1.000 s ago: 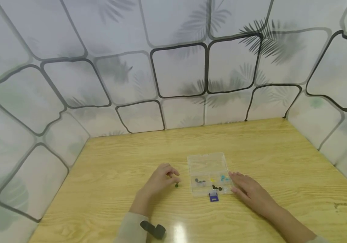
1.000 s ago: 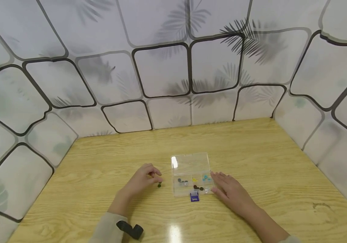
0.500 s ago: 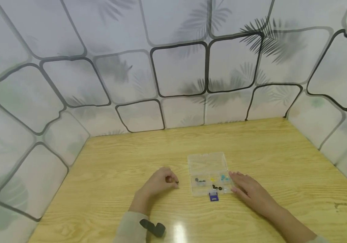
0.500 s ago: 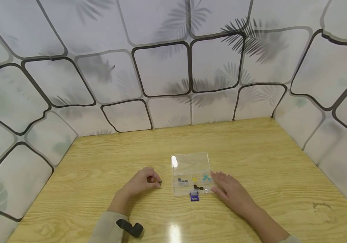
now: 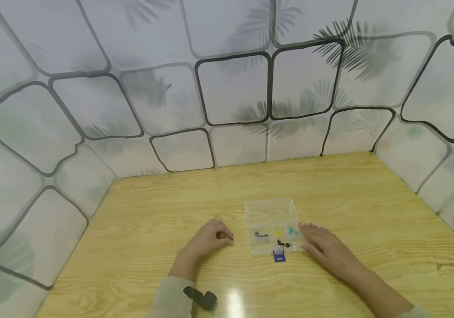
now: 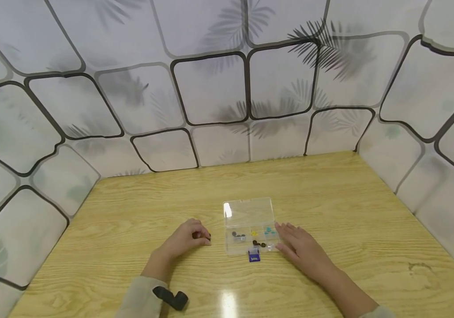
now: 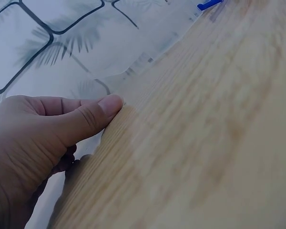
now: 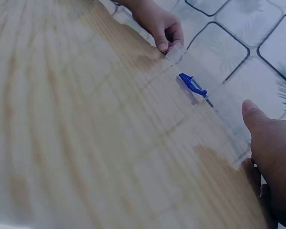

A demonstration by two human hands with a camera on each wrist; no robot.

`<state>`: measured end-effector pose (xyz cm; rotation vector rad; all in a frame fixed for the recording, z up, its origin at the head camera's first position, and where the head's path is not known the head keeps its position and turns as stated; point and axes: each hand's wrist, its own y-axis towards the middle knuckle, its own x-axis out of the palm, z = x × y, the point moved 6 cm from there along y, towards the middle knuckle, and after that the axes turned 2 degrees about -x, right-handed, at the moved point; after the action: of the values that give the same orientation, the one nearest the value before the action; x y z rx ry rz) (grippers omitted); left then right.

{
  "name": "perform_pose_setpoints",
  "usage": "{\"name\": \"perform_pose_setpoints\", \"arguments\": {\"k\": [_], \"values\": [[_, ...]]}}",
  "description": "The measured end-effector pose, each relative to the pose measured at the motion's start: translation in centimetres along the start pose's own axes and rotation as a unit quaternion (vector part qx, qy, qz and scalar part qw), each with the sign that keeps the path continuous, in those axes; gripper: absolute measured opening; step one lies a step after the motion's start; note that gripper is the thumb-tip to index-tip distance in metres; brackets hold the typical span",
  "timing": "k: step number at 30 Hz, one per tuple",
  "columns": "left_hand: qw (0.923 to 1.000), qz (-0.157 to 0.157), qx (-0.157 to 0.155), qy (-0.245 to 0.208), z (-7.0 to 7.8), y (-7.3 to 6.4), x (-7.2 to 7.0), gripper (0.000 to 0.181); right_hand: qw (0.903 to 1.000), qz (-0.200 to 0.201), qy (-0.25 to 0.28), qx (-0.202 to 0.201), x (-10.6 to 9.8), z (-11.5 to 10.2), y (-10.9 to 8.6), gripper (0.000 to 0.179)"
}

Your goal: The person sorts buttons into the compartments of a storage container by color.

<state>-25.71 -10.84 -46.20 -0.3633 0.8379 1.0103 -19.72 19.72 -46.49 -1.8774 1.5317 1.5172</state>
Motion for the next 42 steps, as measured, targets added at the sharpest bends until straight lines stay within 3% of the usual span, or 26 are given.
{"name": "perform_pose_setpoints", "arguments": {"k": [10,13,17,21,25,29,31,36,42], "values": [[0.9998,-0.008,-0.006,0.014,0.0,0.1,0.1,0.014,1.0,0.003,0.0,-0.002,-0.3,-0.3,0.1,0.049],[0.9991,-0.007,0.005,0.042,0.4,0.2,0.1,0.014,1.0,0.003,0.0,-0.003,-0.3,-0.4,0.1,0.049],[0.9948,0.002,0.032,0.097,1.3,0.4,0.0,0.014,1.0,0.002,0.004,0.001,-0.3,-0.4,0.1,0.048],[0.9906,0.023,0.063,0.119,2.3,0.5,-0.1,0.014,1.0,0.001,0.006,0.002,-0.2,-0.3,0.1,0.048],[0.9883,0.044,0.097,0.109,3.3,0.6,0.0,0.013,1.0,0.005,0.005,-0.003,-0.1,-0.3,0.1,0.048],[0.9901,0.05,0.112,0.068,4.4,0.8,0.5,0.009,1.0,0.008,0.001,-0.006,-0.1,-0.3,0.1,0.048],[0.987,0.057,0.137,0.061,5.2,0.9,0.8,0.01,0.9999,0.009,-0.001,-0.006,-0.1,-0.3,0.1,0.048],[0.9737,0.075,0.198,0.084,6.8,1.1,1.6,0.013,0.9999,0.011,-0.003,-0.008,-0.1,-0.3,0.0,0.048],[0.97,0.071,0.21,0.1,7.5,1.3,2.1,0.013,1.0,0.002,0.005,-0.005,-0.1,-0.3,0.1,0.049]]}}
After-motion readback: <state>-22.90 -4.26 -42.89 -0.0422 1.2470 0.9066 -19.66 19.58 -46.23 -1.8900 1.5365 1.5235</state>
